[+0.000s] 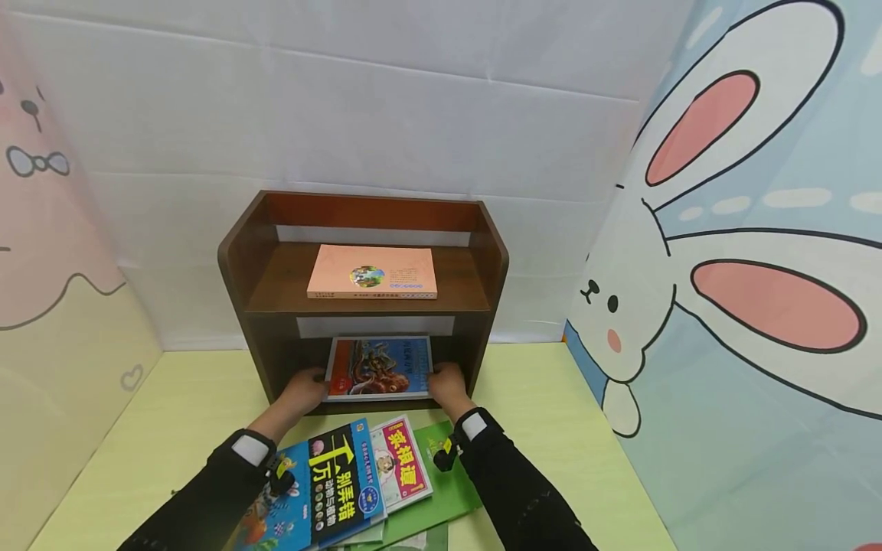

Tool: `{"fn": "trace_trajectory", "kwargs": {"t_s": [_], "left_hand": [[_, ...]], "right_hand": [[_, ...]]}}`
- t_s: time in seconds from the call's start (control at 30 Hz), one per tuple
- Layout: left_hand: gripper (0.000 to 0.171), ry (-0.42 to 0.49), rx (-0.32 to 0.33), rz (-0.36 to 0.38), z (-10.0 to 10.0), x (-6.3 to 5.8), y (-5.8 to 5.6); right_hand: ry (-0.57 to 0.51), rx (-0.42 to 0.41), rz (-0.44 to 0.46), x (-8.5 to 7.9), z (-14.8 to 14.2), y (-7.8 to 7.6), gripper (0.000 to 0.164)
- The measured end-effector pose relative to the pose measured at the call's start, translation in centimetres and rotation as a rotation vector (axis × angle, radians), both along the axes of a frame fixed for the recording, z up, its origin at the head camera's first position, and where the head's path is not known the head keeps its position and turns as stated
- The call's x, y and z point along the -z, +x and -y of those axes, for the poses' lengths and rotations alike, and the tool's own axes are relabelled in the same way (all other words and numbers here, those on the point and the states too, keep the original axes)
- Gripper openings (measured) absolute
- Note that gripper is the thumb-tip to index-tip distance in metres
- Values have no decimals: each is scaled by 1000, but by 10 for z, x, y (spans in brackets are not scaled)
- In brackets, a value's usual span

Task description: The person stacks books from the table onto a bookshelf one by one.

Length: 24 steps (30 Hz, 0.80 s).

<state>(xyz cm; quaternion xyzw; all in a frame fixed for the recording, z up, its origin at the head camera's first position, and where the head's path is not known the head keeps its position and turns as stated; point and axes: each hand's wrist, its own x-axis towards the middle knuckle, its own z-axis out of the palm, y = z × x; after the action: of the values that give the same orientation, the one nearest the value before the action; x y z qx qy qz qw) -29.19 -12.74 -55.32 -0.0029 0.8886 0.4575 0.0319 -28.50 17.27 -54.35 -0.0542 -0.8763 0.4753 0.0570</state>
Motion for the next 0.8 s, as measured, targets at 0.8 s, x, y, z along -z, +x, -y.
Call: {"fn": "trace_trajectory", "kwargs": {"t_s": [0.8], "left_hand": [[63, 63, -43, 195, 80, -40, 146]], "right_hand": [[36, -324, 28, -52, 11, 114, 34]]}}
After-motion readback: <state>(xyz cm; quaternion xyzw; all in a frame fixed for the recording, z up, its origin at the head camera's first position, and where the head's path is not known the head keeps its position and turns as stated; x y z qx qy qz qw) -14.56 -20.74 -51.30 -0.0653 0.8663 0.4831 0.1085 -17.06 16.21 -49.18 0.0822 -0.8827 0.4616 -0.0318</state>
